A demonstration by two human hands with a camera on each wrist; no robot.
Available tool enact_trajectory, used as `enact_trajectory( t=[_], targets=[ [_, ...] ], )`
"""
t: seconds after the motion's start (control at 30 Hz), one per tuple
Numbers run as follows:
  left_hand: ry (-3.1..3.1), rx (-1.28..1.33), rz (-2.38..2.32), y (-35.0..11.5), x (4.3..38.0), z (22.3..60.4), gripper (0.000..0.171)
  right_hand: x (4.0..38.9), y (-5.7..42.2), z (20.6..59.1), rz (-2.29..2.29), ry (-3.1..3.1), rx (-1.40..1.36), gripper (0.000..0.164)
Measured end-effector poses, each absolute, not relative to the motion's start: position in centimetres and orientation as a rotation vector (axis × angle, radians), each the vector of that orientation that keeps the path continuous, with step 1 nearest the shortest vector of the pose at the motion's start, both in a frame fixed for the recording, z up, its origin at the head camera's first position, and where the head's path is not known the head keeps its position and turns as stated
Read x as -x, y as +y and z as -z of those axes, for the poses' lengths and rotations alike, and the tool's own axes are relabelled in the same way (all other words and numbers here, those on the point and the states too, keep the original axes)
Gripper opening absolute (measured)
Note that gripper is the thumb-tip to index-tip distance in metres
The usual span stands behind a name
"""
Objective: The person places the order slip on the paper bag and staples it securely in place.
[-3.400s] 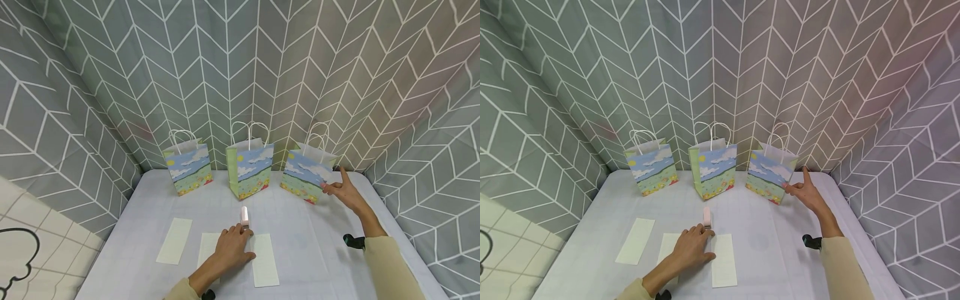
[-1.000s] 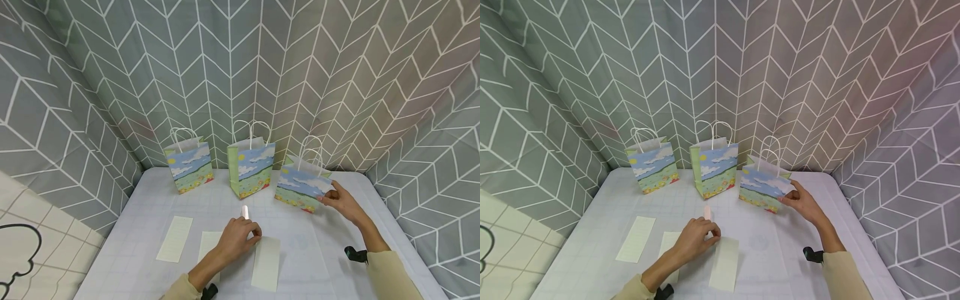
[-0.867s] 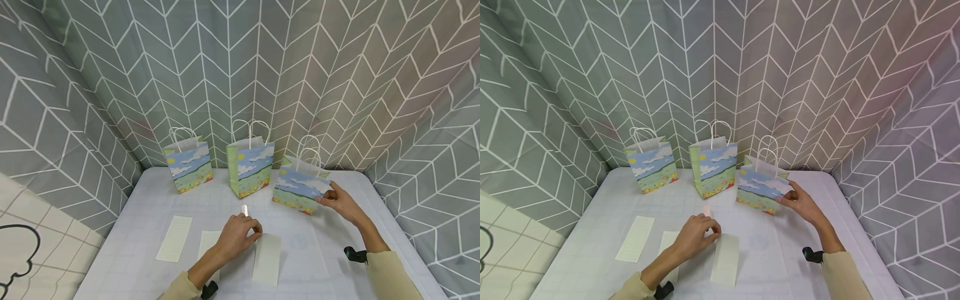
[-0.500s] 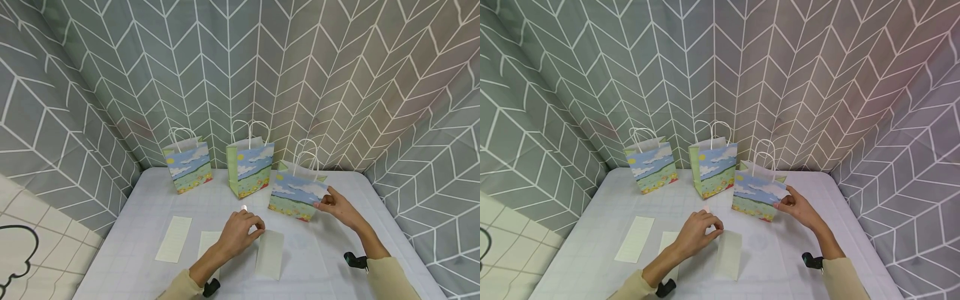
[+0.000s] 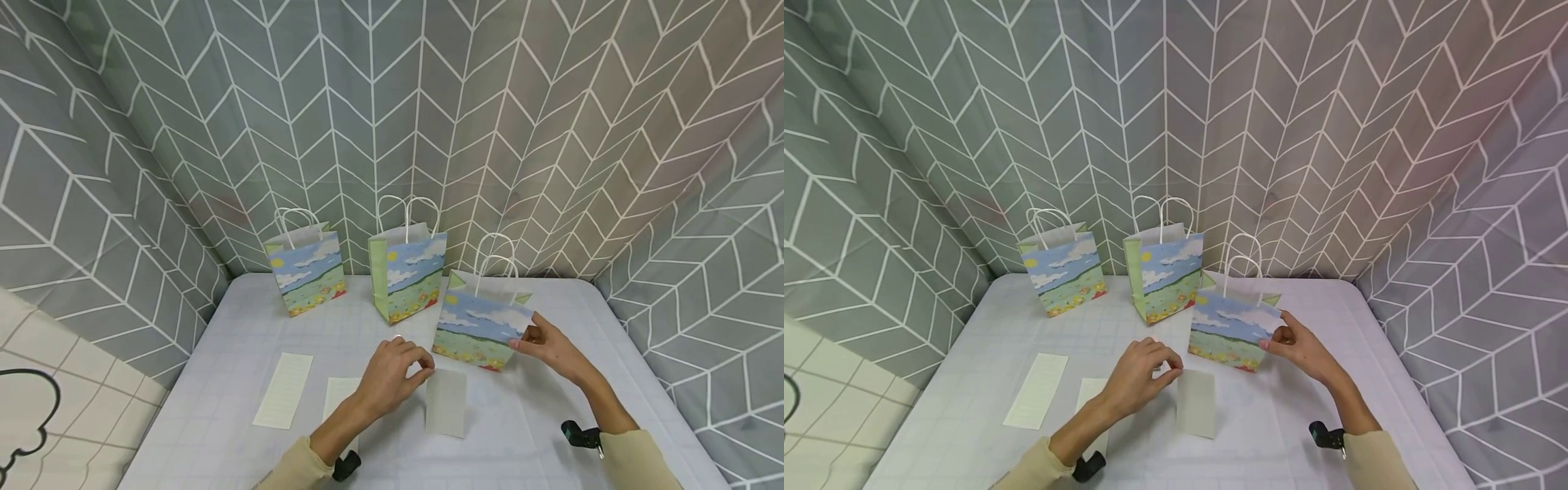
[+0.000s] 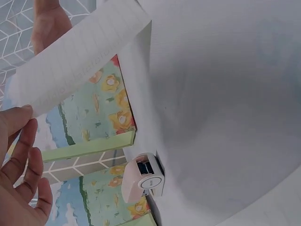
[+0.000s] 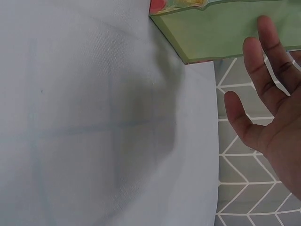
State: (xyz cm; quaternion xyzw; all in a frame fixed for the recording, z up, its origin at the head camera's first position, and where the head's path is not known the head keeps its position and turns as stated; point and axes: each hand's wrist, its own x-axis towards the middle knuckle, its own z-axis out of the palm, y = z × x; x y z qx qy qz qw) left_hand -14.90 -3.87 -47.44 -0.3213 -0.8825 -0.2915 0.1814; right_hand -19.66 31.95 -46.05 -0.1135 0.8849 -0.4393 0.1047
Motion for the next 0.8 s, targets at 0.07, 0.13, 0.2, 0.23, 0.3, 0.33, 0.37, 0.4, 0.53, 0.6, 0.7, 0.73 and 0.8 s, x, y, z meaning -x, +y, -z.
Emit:
enact_trajectory(
  t=[0.07, 0.13, 0.2, 0.23, 0.3, 0.33, 0.37, 0.4, 0.53, 0.6, 0.7, 0.73, 0.8],
  targets=[
    [-2.471, 0.924, 0.842, -3.8, 15.0, 47.3, 0.009, 19.6, 31.9, 46.1, 1.312, 2.599, 0.345, 0.102],
    [-2.446, 0.944, 0.857, -3.7, 15.1, 47.2, 0.009, 19.5, 31.8, 46.1, 1.324, 2.587, 0.352, 0.102],
    [-2.424, 0.959, 0.868, -3.6, 15.1, 47.1, 0.009, 19.4, 31.8, 46.1, 1.334, 2.576, 0.352, 0.102],
    [-2.418, 0.963, 0.870, -3.6, 15.1, 47.1, 0.009, 19.4, 31.8, 46.1, 1.339, 2.570, 0.353, 0.102],
    [-2.403, 0.970, 0.876, -3.5, 15.2, 47.0, 0.009, 19.3, 31.7, 46.2, 1.344, 2.563, 0.355, 0.102],
    [-2.397, 0.973, 0.879, -3.5, 15.2, 47.0, 0.009, 19.3, 31.7, 46.2, 1.346, 2.562, 0.355, 0.102],
    [-2.392, 0.977, 0.882, -3.5, 15.2, 46.9, 0.009, 19.2, 31.7, 46.2, 1.350, 2.562, 0.356, 0.102],
    [-2.386, 0.979, 0.884, -3.5, 15.2, 46.9, 0.009, 19.2, 31.6, 46.2, 1.351, 2.563, 0.360, 0.100],
    [-2.350, 0.994, 0.892, -3.5, 15.3, 46.7, 0.010, 19.0, 31.4, 46.2, 1.351, 2.564, 0.379, 0.094],
    [-2.323, 1.004, 0.898, -3.5, 15.4, 46.5, 0.010, 18.8, 31.2, 46.2, 1.357, 2.556, 0.391, 0.091],
    [-2.273, 1.019, 0.910, -3.5, 15.6, 46.4, 0.011, 18.7, 31.1, 46.4, 1.372, 2.547, 0.406, 0.088],
    [-2.257, 1.024, 0.916, -3.5, 15.6, 46.3, 0.011, 18.7, 31.0, 46.4, 1.383, 2.539, 0.419, 0.084],
    [-2.227, 1.032, 0.930, -3.5, 15.8, 46.3, 0.011, 18.7, 30.9, 46.6, 1.394, 2.536, 0.437, 0.080]
  ],
)
